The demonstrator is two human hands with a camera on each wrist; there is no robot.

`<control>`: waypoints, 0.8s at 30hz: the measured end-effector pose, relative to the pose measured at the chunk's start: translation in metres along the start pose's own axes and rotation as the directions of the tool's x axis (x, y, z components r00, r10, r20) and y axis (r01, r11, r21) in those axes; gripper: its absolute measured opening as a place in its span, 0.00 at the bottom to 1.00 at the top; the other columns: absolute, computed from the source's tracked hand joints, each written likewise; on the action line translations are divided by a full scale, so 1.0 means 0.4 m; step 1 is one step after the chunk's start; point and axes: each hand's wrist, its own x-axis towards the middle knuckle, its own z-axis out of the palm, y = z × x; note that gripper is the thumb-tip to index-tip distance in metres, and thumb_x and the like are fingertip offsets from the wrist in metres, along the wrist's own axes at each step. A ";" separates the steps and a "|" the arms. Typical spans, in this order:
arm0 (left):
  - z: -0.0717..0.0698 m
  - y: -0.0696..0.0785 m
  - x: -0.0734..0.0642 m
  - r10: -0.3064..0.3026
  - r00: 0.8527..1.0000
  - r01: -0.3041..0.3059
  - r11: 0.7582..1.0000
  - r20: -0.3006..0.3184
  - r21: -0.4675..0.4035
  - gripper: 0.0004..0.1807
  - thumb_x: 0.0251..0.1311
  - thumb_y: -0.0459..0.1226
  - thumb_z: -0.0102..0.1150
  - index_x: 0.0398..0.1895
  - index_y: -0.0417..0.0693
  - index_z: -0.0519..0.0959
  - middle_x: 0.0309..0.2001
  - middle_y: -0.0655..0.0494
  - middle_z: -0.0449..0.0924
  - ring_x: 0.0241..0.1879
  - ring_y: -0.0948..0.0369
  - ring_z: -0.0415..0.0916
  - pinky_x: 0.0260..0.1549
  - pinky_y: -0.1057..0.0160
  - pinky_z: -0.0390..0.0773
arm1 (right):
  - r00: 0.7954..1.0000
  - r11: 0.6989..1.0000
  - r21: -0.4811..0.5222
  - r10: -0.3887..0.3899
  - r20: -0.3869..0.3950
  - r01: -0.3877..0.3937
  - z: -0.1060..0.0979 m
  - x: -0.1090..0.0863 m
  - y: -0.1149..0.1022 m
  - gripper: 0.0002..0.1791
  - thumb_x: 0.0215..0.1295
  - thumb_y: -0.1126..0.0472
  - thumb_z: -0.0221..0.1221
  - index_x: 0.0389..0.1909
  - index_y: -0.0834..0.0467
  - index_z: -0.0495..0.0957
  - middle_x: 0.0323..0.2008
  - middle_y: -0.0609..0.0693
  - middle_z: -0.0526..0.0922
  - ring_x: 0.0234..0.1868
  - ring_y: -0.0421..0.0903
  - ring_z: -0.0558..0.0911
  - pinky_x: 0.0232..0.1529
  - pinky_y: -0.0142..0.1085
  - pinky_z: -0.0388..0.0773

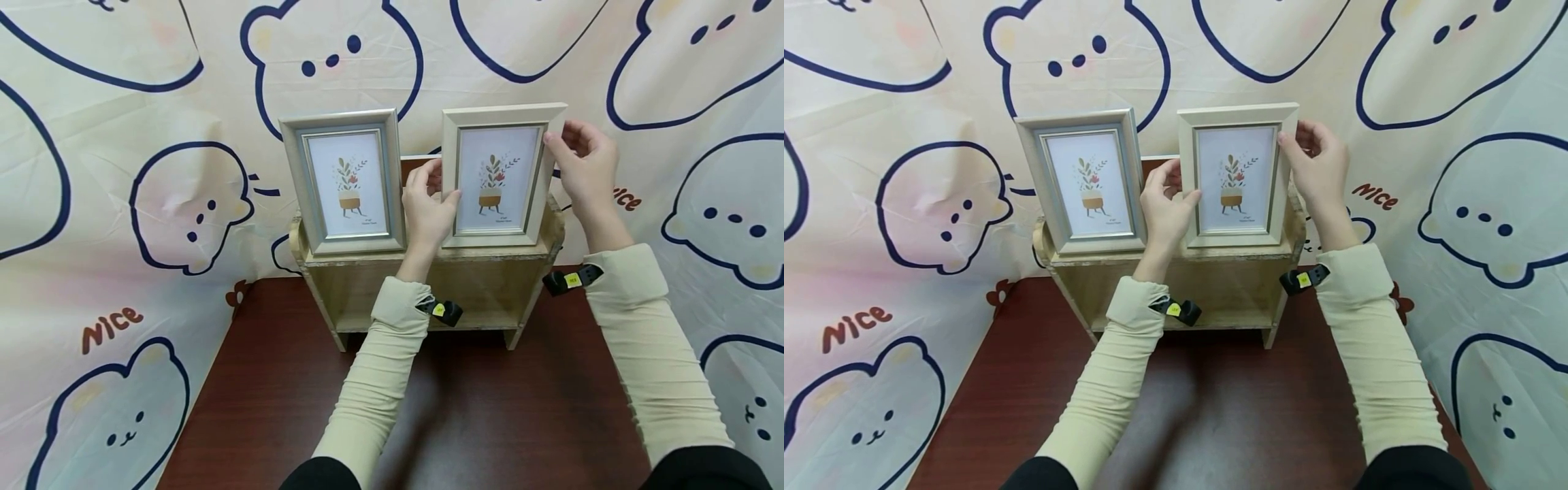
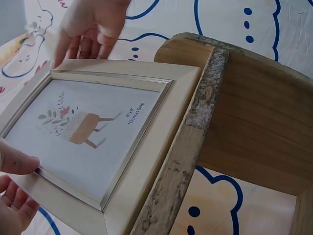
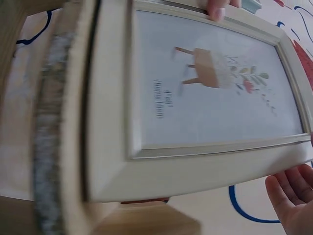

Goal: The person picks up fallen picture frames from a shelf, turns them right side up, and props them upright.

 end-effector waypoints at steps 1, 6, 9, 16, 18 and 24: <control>0.000 0.000 0.000 -0.001 1.000 0.001 1.000 0.000 -0.002 0.26 0.42 0.21 0.64 0.49 0.33 0.73 0.43 0.45 0.71 0.38 0.59 0.69 0.39 0.74 0.71 | 1.000 1.000 0.005 -0.010 0.000 0.010 -0.001 0.005 -0.006 0.18 0.59 0.58 0.59 0.50 0.60 0.76 0.39 0.44 0.77 0.41 0.38 0.74 0.44 0.28 0.71; 0.002 0.000 0.001 -0.017 1.000 0.016 1.000 -0.004 -0.017 0.25 0.42 0.20 0.63 0.49 0.32 0.73 0.43 0.45 0.71 0.39 0.58 0.69 0.40 0.74 0.72 | 1.000 1.000 0.022 -0.007 0.001 0.007 -0.003 0.018 -0.028 0.17 0.57 0.59 0.61 0.48 0.60 0.78 0.38 0.45 0.78 0.40 0.39 0.75 0.44 0.27 0.72; 0.003 0.000 0.001 -0.014 1.000 0.014 1.000 -0.003 -0.020 0.25 0.42 0.20 0.63 0.49 0.32 0.72 0.43 0.44 0.70 0.39 0.57 0.69 0.40 0.73 0.72 | 1.000 1.000 0.030 0.008 -0.005 -0.008 -0.003 0.019 -0.032 0.18 0.57 0.59 0.61 0.48 0.59 0.78 0.38 0.45 0.79 0.40 0.39 0.75 0.45 0.27 0.72; 0.005 -0.003 0.004 0.016 1.000 -0.016 1.000 -0.007 0.021 0.25 0.42 0.20 0.63 0.48 0.32 0.72 0.42 0.45 0.70 0.37 0.58 0.70 0.38 0.74 0.71 | 1.000 0.997 0.075 0.023 -0.019 -0.022 0.004 0.021 -0.033 0.16 0.56 0.61 0.61 0.47 0.59 0.79 0.37 0.46 0.79 0.39 0.39 0.76 0.40 0.25 0.74; 0.006 -0.002 0.005 0.027 1.000 -0.027 0.999 -0.009 0.040 0.25 0.42 0.20 0.63 0.48 0.32 0.72 0.43 0.45 0.70 0.38 0.58 0.70 0.38 0.74 0.71 | 1.000 0.997 0.080 0.021 -0.020 -0.019 0.007 0.022 -0.034 0.16 0.56 0.62 0.61 0.47 0.59 0.79 0.37 0.46 0.79 0.39 0.39 0.76 0.40 0.26 0.74; 0.007 -0.006 0.005 0.048 0.999 -0.047 0.997 -0.016 0.066 0.25 0.43 0.20 0.62 0.49 0.33 0.72 0.43 0.45 0.69 0.38 0.58 0.70 0.38 0.74 0.71 | 1.000 0.996 0.090 0.012 -0.022 -0.010 0.012 0.027 -0.031 0.15 0.57 0.63 0.61 0.47 0.59 0.79 0.38 0.46 0.79 0.39 0.40 0.76 0.43 0.28 0.72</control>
